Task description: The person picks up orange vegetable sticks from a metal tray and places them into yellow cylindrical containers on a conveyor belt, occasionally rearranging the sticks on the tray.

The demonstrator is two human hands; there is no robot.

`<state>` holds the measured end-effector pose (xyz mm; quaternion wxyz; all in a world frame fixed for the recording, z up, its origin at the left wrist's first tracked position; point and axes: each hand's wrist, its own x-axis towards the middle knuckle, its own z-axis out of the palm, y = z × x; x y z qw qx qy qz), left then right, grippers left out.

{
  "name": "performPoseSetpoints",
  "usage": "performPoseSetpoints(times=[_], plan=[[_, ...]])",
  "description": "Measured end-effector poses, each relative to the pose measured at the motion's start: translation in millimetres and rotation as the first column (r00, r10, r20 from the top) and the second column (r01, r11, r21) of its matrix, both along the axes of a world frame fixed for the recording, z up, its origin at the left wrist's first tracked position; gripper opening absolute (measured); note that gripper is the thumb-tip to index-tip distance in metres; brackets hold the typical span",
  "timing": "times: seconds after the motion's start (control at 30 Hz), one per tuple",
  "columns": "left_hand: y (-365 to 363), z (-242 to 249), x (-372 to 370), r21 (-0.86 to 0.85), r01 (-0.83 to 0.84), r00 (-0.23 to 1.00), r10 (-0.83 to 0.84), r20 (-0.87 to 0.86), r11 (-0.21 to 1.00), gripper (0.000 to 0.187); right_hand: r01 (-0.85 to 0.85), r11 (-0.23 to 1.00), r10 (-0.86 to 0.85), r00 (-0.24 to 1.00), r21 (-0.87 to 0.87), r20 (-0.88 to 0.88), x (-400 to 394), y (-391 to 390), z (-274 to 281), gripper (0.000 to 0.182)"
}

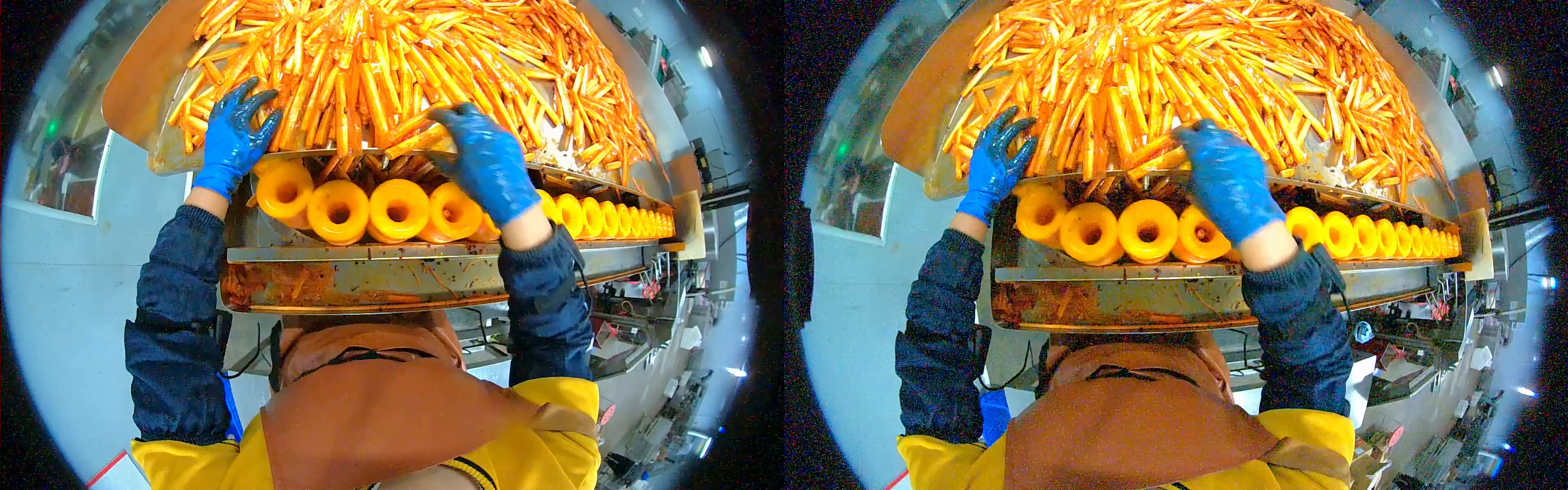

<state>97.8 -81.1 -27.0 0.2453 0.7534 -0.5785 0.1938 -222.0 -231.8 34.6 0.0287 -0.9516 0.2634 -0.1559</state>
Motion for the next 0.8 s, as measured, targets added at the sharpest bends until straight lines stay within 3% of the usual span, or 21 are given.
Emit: performPoseSetpoints(times=[0.03,0.13,0.27,0.3,0.33,0.37,0.4,0.47,0.5,0.53,0.6,0.63,0.7,0.8], plan=[[-0.1,-0.2,0.0,0.001,0.002,1.0,-0.002,0.0,1.0,0.033,-0.142,0.985,0.149,0.986,-0.093,0.079,9.3,-4.6,-8.6,0.039],[0.5,0.8,-1.0,0.008,-0.008,1.0,0.008,0.011,1.0,0.032,-0.117,0.991,0.127,0.979,0.068,-0.163,23.5,-4.1,2.7,0.043],[2.4,1.9,-1.4,0.004,-0.002,1.0,0.002,-0.005,1.0,0.032,-0.165,0.979,0.176,0.98,0.119,-0.091,4.5,-4.4,-4.2,0.038],[2.5,1.6,-1.7,0.002,-0.001,1.0,0.001,-0.007,1.0,0.032,-0.19,0.979,0.166,0.957,0.08,0.237,-3.7,1.2,-5.1,0.029],[2.3,0.8,-0.8,0.002,-0.001,1.0,0.001,-0.011,1.0,0.032,-0.2,0.979,0.15,0.829,0.035,0.539,-12.7,7.7,-5.5,0.021],[2.3,0.3,0.3,0.018,0.001,1.0,-0.001,0.008,1.0,0.033,-0.184,0.973,0.056,0.771,0.138,0.635,-23.1,16.2,-4.6,0.016],[2.7,-0.1,0.8,0.034,0.002,1.0,-0.003,0.026,0.999,0.034,-0.199,0.895,-0.166,0.681,0.399,0.713,-32.7,28.2,-10.8,0.018],[3.2,1.6,-0.5,0.046,-0.011,1.0,0.009,0.028,0.999,0.034,-0.147,0.876,-0.16,0.81,0.459,0.564,-60.2,24.5,-55.5,0.024],[2.9,2.2,-1.5,0.056,-0.021,0.999,0.019,0.035,0.998,0.034,-0.157,0.495,-0.477,0.773,0.854,0.418,-45.9,50.7,-22.0,0.032],[3.0,1.1,-1.5,0.057,-0.016,0.999,0.014,0.035,0.998,0.034,-0.071,0.39,-0.473,0.84,0.918,0.266,-49.4,47.2,-31.0,0.038],[2.4,0.8,-0.1,0.038,-0.002,1.0,0.002,0.007,0.999,0.034,-0.29,0.417,-0.452,0.756,0.862,0.473,-47.1,50.7,-38.0,0.041],[2.7,0.6,0.2,0.037,-0.004,1.0,0.004,0.009,0.999,0.034,-0.292,0.418,-0.45,0.756,0.86,0.475,-45.8,51.7,-40.3,0.041],[2.4,0.3,0.2,0.036,-0.011,1.0,0.01,0.021,0.999,0.033,-0.329,0.541,-0.485,0.63,0.774,0.607,-44.0,54.4,-42.7,0.039],[1.2,-0.9,-0.9,-0.007,-0.012,1.0,0.012,0.013,1.0,0.033,-0.265,0.553,-0.438,0.715,0.79,0.546,-38.5,57.2,-53.1,0.035]])
